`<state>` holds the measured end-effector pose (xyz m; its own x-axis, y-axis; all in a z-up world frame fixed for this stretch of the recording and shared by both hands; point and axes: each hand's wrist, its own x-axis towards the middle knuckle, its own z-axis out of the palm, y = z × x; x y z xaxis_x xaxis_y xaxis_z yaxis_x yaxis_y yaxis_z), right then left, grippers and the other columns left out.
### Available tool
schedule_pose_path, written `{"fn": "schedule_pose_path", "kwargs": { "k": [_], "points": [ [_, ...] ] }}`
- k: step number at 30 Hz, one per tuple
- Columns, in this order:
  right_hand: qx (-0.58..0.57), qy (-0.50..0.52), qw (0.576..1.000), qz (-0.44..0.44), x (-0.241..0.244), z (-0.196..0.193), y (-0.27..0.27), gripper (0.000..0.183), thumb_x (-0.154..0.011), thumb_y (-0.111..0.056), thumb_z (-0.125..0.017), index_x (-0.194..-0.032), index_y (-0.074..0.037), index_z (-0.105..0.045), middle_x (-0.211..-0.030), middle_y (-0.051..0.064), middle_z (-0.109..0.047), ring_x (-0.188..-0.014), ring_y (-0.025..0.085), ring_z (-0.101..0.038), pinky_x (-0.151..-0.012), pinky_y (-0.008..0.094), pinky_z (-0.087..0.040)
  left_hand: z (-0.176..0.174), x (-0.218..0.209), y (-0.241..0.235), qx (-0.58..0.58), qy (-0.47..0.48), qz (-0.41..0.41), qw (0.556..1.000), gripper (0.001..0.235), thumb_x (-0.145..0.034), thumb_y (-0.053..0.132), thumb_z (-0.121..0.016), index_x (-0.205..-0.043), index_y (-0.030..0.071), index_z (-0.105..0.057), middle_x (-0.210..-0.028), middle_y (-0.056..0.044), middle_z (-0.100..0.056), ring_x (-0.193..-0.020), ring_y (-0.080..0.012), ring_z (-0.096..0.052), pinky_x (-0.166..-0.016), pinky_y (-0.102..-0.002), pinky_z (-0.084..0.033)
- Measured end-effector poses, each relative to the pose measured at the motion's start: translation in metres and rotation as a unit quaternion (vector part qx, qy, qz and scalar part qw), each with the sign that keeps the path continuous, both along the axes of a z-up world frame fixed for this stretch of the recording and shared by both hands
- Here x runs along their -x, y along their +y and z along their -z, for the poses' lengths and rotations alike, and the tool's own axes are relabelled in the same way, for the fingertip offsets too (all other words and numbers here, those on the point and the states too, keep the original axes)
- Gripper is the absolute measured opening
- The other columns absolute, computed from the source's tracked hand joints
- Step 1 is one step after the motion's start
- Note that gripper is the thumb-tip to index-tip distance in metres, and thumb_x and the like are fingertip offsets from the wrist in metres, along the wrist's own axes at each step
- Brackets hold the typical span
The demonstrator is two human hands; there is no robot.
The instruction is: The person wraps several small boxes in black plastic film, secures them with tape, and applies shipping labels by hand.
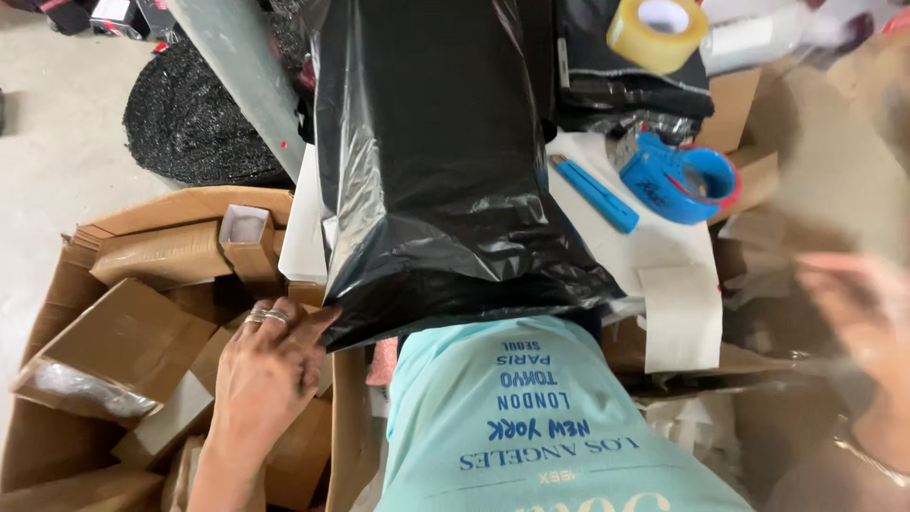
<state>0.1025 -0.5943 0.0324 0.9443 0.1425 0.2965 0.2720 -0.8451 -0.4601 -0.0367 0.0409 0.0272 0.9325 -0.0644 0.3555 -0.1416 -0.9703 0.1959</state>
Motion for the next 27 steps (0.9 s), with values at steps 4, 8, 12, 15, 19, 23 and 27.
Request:
{"fn": "schedule_pose_path", "kwargs": {
  "k": [4,8,12,15,19,23,27],
  "points": [
    [-0.032,-0.043,0.946,-0.319,0.015,-0.035,0.171,0.043,-0.081,0.0,-0.061,-0.12,-0.015,-0.072,-0.125,0.002,-0.072,-0.096,0.021,-0.075,-0.081,0.029,-0.059,-0.011,-0.008,-0.001,-0.169,-0.074,0.085,0.979,0.045,-0.085,0.009,-0.063,-0.13,0.013,-0.068,-0.145,-0.012,-0.049,-0.135,-0.0336,-0.047,-0.113,-0.051,-0.041],
    [0.143,-0.015,0.916,-0.374,-0.002,-0.052,0.221,0.061,-0.073,0.004,-0.065,-0.129,-0.019,-0.073,-0.132,-0.002,-0.072,-0.067,0.018,-0.069,-0.063,0.029,-0.058,-0.015,-0.017,0.004,-0.298,-0.046,0.147,0.942,0.054,-0.087,0.015,-0.055,-0.141,0.019,-0.062,-0.165,0.002,-0.026,-0.152,-0.0275,-0.018,-0.123,-0.052,-0.021],
    [0.254,-0.209,0.864,-0.382,-0.025,-0.049,0.214,0.07,-0.061,-0.009,-0.062,-0.129,-0.021,-0.071,-0.132,-0.004,-0.069,-0.087,0.024,-0.07,-0.071,0.033,-0.057,-0.021,-0.026,0.01,-0.37,-0.012,0.176,0.912,0.052,-0.086,0.019,-0.057,-0.137,0.02,-0.064,-0.166,0.007,-0.024,-0.153,-0.0226,-0.014,-0.124,-0.05,-0.014],
    [0.23,-0.179,0.867,-0.404,-0.036,-0.043,0.209,0.067,-0.063,-0.004,-0.062,-0.129,-0.016,-0.071,-0.13,-0.002,-0.07,-0.083,0.02,-0.067,-0.063,0.032,-0.053,-0.025,-0.034,0.014,-0.357,0.03,0.189,0.914,0.037,-0.085,0.021,-0.06,-0.12,0.016,-0.073,-0.162,0.005,-0.038,-0.153,-0.0233,-0.017,-0.123,-0.051,-0.012],
    [0.172,-0.183,0.904,-0.347,-0.049,-0.037,0.202,0.029,-0.08,-0.007,-0.071,-0.108,-0.014,-0.076,-0.119,-0.002,-0.074,-0.076,0.019,-0.068,-0.066,0.034,-0.056,-0.03,-0.039,0.024,-0.266,-0.01,0.19,0.945,0.028,-0.084,0.02,-0.064,-0.106,0.013,-0.078,-0.146,-0.001,-0.06,-0.151,-0.0249,-0.029,-0.123,-0.051,-0.018],
    [0.099,-0.197,0.91,-0.351,-0.058,-0.03,0.2,0.015,-0.085,-0.01,-0.071,-0.1,-0.011,-0.073,-0.116,0.0,-0.074,-0.092,0.021,-0.072,-0.077,0.035,-0.057,-0.031,-0.04,0.032,-0.198,-0.049,0.16,0.966,0.039,-0.072,0.014,-0.069,-0.109,0.011,-0.079,-0.123,-0.002,-0.073,-0.14,-0.0248,-0.047,-0.119,-0.047,-0.03],
    [0.098,-0.16,0.915,-0.358,-0.064,-0.023,0.201,0.01,-0.084,-0.011,-0.072,-0.094,-0.011,-0.073,-0.113,0.0,-0.076,-0.088,0.021,-0.073,-0.071,0.035,-0.057,-0.02,-0.04,0.035,-0.162,-0.059,0.129,0.976,0.04,-0.069,0.011,-0.074,-0.109,0.01,-0.079,-0.115,-0.003,-0.075,-0.121,-0.0233,-0.059,-0.11,-0.044,-0.039]
  ]
}}
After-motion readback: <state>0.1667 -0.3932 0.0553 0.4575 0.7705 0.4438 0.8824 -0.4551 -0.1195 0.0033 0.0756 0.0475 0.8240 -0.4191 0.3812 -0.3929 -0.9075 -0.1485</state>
